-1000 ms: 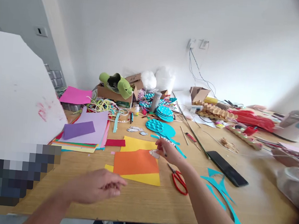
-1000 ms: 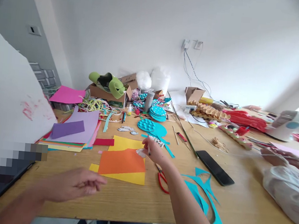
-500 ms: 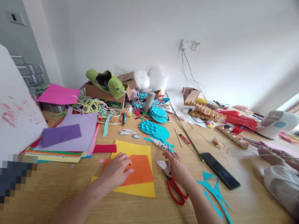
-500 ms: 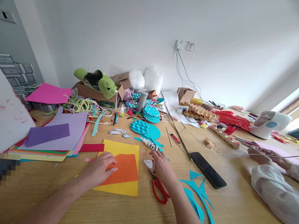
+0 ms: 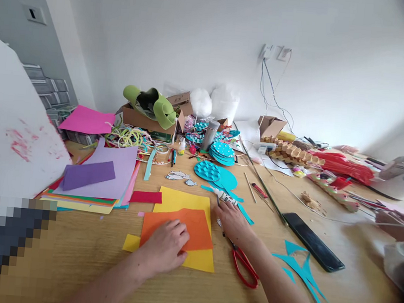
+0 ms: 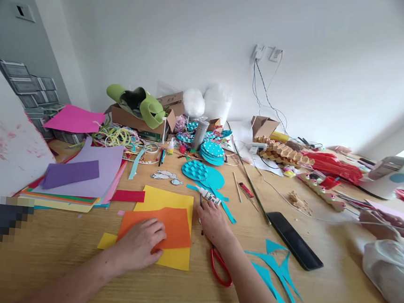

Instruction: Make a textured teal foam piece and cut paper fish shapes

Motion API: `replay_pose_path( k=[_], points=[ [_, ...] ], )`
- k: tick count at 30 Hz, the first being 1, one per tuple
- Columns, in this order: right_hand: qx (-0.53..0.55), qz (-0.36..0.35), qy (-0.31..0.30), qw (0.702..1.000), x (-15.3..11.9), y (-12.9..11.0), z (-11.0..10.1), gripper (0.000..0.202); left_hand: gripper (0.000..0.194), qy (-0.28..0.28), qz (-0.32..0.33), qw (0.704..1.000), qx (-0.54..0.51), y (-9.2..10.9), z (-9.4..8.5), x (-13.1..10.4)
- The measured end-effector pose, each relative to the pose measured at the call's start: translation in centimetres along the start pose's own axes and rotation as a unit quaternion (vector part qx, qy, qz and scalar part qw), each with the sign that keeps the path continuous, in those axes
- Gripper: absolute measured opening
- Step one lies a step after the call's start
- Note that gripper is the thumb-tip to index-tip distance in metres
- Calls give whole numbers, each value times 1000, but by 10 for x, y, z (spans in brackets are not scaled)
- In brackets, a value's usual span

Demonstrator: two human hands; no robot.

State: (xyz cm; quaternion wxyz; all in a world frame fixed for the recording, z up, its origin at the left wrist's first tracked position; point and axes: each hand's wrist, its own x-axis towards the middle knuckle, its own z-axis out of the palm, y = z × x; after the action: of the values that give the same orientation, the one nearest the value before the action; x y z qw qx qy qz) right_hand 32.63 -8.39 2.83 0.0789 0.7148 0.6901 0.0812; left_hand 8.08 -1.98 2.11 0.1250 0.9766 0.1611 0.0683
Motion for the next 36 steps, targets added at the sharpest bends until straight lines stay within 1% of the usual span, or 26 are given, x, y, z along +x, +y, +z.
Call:
replay_pose_path(
  k=[6, 9, 12, 15, 18, 22, 25, 29, 33, 36],
  points=[
    [-23, -3, 14, 1000, 0, -3, 1, 22, 8, 14, 3, 1000, 25, 0, 6, -1],
    [-11, -4, 17, 1000, 1, -3, 1, 26, 8, 15, 9, 999, 32, 0, 6, -1],
    [39, -3, 30, 999, -2, 6, 0, 32, 7, 14, 10, 999, 33, -1, 4, -1],
    [121, 19, 54, 991, -10, 20, -2, 39, 7, 13, 10, 999, 29, -1, 3, 0],
    [196, 38, 60, 978, -20, 31, -5, 37, 6, 18, 14, 999, 28, -2, 3, -1],
    [227, 41, 58, 971, -27, 32, -7, 36, 5, 25, 14, 999, 24, -3, 6, -1],
    [207, 36, 37, 977, -25, 26, -8, 43, 6, 30, 11, 999, 17, -4, 8, 0],
    [117, 18, 9, 993, -14, 16, -7, 49, 8, 41, 9, 999, 4, -5, 9, 0],
    [49, 1, -3, 999, -2, 11, -1, 42, 8, 49, 5, 999, -9, -5, 8, 1],
    [37, -12, -8, 999, 3, 11, -1, 35, 8, 51, 3, 999, -19, -5, 8, 1]
  ],
)
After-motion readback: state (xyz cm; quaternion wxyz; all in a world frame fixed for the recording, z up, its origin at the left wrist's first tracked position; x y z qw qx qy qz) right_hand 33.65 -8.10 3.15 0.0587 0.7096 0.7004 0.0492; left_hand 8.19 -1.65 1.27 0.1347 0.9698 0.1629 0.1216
